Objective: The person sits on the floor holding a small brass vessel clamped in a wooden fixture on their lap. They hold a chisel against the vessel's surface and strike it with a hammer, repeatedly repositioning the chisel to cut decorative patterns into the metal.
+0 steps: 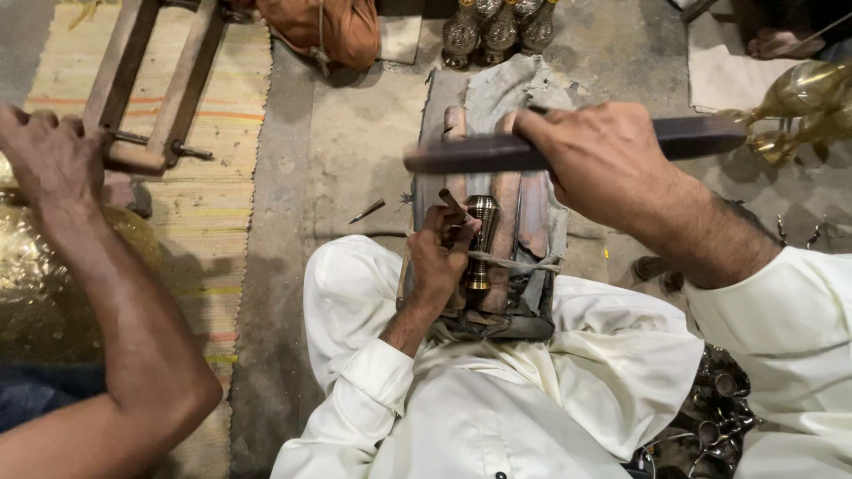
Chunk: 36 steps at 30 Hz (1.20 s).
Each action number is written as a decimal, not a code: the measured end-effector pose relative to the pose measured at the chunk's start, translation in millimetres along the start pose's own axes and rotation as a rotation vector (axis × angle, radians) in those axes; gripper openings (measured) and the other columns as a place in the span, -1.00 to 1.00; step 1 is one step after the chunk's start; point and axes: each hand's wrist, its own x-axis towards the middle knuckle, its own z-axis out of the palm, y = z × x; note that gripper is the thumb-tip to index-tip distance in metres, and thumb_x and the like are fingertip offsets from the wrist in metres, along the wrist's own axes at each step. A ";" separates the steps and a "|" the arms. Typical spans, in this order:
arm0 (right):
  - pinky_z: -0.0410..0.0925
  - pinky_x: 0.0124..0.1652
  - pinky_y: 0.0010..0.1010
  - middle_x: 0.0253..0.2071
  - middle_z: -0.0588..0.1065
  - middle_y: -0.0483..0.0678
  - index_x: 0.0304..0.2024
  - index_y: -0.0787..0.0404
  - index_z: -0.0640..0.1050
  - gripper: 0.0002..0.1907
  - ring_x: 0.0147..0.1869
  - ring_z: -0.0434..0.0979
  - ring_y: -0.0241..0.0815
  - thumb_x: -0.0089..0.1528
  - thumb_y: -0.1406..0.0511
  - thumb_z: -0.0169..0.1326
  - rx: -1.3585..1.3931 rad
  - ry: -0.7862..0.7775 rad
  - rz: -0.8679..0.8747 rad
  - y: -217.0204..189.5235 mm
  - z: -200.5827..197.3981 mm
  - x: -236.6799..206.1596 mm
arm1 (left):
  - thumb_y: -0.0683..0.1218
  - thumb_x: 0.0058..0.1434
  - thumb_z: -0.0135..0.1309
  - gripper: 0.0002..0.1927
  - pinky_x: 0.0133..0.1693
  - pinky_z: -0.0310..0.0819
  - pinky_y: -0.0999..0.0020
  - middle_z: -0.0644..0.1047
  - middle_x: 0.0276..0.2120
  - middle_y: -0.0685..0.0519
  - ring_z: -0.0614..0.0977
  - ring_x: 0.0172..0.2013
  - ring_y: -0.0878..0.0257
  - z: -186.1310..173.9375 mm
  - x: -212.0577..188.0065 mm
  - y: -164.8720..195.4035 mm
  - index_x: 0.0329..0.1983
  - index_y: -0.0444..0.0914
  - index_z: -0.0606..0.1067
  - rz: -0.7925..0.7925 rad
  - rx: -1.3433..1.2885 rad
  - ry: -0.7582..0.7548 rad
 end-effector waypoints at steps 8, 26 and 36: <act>0.37 -0.49 -0.32 -0.44 0.52 -0.12 0.09 0.13 0.45 -0.68 -0.46 0.52 -0.21 0.27 0.38 0.01 -0.008 0.086 -0.040 -6.2 3.4 6.3 | -0.21 0.27 0.26 -0.75 -0.24 0.68 0.40 0.69 -0.29 -0.02 0.76 -0.28 0.27 0.3 -3.2 -9.2 -0.10 -0.33 0.44 0.049 0.020 0.033; 0.45 -0.45 -0.37 -0.21 0.58 0.02 0.13 0.09 0.49 -0.63 -0.36 0.61 -0.18 0.26 0.35 0.11 -0.127 -0.006 -0.074 -4.3 7.3 -8.2 | -0.16 0.31 0.27 -0.76 -0.24 0.67 0.40 0.68 -0.25 -0.01 0.74 -0.24 0.29 0.0 -15.5 -8.0 -0.06 -0.28 0.45 0.085 0.012 0.049; 0.45 -0.24 -0.17 -0.24 0.59 -0.09 0.03 0.10 0.51 -0.59 -0.18 0.63 -0.07 0.11 0.34 0.19 0.178 0.021 0.008 11.0 18.7 -24.9 | -0.14 0.29 0.23 -0.66 -0.21 0.68 0.34 0.69 -0.22 -0.06 0.76 -0.19 0.23 -5.6 9.8 -3.4 0.08 -0.34 0.48 0.088 0.050 -0.052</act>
